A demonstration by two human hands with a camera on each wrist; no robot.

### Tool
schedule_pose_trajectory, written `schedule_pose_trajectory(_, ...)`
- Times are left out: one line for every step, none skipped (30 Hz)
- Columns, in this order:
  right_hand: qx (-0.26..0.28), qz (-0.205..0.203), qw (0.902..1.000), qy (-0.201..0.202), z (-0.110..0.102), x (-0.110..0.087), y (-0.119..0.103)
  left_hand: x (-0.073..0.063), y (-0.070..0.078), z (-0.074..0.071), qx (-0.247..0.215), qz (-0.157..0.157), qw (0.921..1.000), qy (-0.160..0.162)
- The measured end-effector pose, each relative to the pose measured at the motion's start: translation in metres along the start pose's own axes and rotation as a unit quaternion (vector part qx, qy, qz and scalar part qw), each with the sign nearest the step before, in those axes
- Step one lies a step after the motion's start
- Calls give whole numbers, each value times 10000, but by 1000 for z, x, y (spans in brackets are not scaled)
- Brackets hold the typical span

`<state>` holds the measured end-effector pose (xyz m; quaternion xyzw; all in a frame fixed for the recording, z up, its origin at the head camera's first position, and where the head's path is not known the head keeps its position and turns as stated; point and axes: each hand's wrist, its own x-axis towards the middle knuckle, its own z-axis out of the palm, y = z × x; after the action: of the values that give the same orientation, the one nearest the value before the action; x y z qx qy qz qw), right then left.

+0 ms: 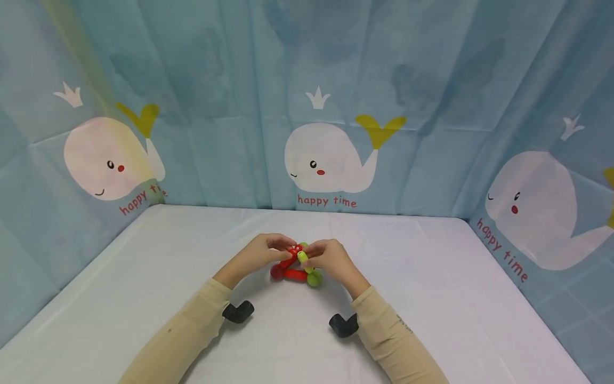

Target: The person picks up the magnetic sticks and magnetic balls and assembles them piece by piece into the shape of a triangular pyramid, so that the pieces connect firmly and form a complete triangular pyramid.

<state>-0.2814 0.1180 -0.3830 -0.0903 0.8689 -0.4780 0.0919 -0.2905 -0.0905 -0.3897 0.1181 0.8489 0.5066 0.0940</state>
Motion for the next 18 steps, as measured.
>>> schedule_pose_trajectory(36,-34,10000,-1,0,0,0,0,0,0,-15,36,10000,12)
schedule_pose_trajectory(78,-51,10000,8,0,0,1,0,1,1,-16,61,10000,14)
schedule_pose_trajectory(117,-82,9999,-7,0,0,1,0,1,1,-17,69,10000,20)
schedule_pose_trajectory(161,-118,9998,-18,0,1,2,0,1,1,-13,94,10000,19)
schedule_pose_trajectory(210,-163,9996,-33,0,1,2,0,1,1,-13,101,9999,19)
schedule_pose_trajectory(242,-198,9995,-41,0,1,3,1,1,1,7,104,9999,26)
schedule_pose_trajectory(263,-224,9994,-45,0,1,3,1,1,1,15,117,9999,24)
schedule_pose_trajectory(289,-234,9993,-48,0,1,4,1,0,1,16,124,9999,26)
schedule_pose_trajectory(305,-251,9992,-63,0,1,4,1,0,1,20,121,9999,33)
schedule_pose_trajectory(323,-250,9991,-65,0,1,4,1,0,2,34,126,9999,39)
schedule_pose_trajectory(324,-248,9991,-73,0,0,4,1,0,2,36,115,9999,47)
schedule_pose_trajectory(330,-251,9991,-76,0,0,4,1,0,2,41,108,9999,54)
schedule_pose_trajectory(330,-261,9991,-78,0,0,4,0,0,2,25,104,9999,52)
schedule_pose_trajectory(320,-270,9991,-77,0,0,3,-1,0,2,14,81,9999,58)
schedule_pose_trajectory(305,-287,9991,-71,0,-1,3,-1,0,2,3,78,10000,57)
schedule_pose_trajectory(280,-303,9991,-64,0,-1,3,-1,0,1,-17,66,10000,56)
schedule_pose_trajectory(255,-316,9992,-48,0,0,3,-2,0,1,-47,52,10000,49)
schedule_pose_trajectory(225,-335,9992,-35,0,0,3,-2,0,1,-67,58,10000,46)
